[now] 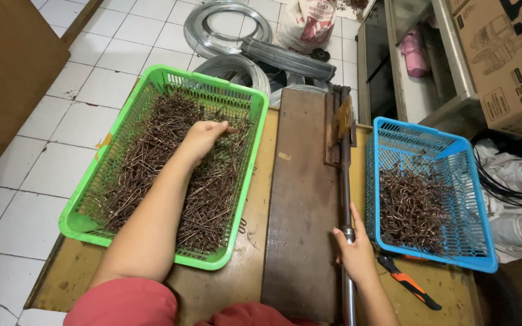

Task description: Processing metal wire pieces using a manual lever-operated cutter and a jig

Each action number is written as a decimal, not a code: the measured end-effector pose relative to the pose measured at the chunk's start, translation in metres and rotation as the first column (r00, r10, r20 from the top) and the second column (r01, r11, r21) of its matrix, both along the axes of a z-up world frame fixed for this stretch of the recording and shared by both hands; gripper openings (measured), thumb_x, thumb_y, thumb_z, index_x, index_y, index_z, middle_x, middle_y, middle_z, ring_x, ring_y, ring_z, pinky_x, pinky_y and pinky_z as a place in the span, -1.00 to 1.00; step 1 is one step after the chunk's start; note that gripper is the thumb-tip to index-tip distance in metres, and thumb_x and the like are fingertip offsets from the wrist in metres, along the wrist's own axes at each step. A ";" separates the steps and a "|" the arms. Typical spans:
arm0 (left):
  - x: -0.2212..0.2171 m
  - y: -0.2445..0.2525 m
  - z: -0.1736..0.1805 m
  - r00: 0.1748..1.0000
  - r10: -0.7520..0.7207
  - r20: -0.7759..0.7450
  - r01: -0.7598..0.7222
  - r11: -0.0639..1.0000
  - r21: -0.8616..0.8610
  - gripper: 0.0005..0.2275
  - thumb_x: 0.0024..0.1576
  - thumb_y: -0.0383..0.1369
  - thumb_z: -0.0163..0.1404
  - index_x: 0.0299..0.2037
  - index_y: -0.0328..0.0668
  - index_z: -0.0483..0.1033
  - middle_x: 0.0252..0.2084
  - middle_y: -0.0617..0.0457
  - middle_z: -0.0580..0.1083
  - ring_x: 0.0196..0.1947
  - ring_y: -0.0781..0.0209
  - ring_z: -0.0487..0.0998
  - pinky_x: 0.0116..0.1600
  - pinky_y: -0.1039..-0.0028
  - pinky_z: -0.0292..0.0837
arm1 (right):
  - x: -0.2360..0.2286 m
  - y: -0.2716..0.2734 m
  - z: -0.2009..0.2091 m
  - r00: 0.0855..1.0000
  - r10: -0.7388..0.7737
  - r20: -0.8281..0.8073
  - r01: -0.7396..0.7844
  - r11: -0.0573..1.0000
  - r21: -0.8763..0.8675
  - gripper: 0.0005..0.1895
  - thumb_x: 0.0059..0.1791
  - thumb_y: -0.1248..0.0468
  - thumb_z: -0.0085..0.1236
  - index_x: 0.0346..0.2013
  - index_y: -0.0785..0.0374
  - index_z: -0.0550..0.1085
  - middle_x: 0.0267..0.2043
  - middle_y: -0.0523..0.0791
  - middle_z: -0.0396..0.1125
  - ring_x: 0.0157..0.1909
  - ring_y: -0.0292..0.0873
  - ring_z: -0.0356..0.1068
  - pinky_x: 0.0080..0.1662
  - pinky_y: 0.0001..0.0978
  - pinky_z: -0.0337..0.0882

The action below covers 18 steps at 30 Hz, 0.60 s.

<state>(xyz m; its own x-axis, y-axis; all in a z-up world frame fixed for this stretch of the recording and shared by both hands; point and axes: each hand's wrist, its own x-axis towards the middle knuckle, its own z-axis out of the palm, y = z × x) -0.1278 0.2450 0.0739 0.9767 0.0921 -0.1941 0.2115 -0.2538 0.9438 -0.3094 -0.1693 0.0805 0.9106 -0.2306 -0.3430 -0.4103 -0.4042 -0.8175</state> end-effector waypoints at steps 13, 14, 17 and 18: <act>-0.001 -0.025 -0.007 0.992 -0.124 0.010 0.123 0.971 -0.206 0.05 0.03 -0.45 0.30 0.68 0.06 -0.21 0.39 -0.34 0.41 0.40 -0.01 0.46 0.50 0.15 0.19 | 0.000 -0.002 -0.005 1.000 -0.011 -0.008 0.011 0.999 -0.036 -0.11 0.05 0.24 0.16 0.64 -0.39 0.12 -0.56 -0.04 0.27 -0.71 -0.08 0.26 -0.52 -0.20 0.43; 0.004 -0.029 -0.019 0.989 -0.131 0.074 0.149 0.917 -0.370 -0.28 0.13 -0.50 0.20 0.51 -0.19 0.11 0.30 -0.28 0.46 0.16 -0.05 0.58 0.31 0.22 0.46 | 0.000 -0.003 -0.007 1.000 0.008 0.014 -0.008 1.000 -0.021 -0.11 0.05 0.25 0.16 0.64 -0.37 0.11 -0.58 -0.02 0.27 -0.73 -0.09 0.25 -0.56 -0.20 0.40; 0.012 -0.044 -0.026 0.985 -0.127 0.120 0.171 0.843 -0.509 -0.63 0.26 -0.53 0.08 0.29 -0.40 0.47 0.10 -0.19 0.55 -0.13 -0.07 0.73 0.08 0.34 0.72 | 0.001 0.000 -0.002 1.000 0.006 0.024 -0.006 1.000 0.009 -0.10 0.05 0.28 0.15 0.64 -0.36 0.11 -0.57 -0.03 0.26 -0.75 -0.10 0.24 -0.59 -0.20 0.40; 0.013 -0.050 -0.025 0.989 -0.109 0.102 0.146 0.854 -0.500 -0.69 0.30 -0.50 0.06 0.24 -0.36 0.52 -0.01 -0.17 0.60 -0.19 -0.03 0.74 0.03 0.39 0.71 | 0.001 0.001 0.001 1.000 0.001 0.008 -0.001 1.000 0.022 -0.09 0.04 0.30 0.14 0.64 -0.38 0.11 -0.54 -0.05 0.25 -0.74 -0.09 0.26 -0.58 -0.20 0.43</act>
<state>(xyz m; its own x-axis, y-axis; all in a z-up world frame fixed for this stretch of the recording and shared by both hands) -0.1152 0.1953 0.0492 0.9854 -0.1268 -0.1134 0.1415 0.2406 0.9603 -0.3088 -0.1682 0.0819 0.9136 -0.2223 -0.3405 -0.4032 -0.3868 -0.8294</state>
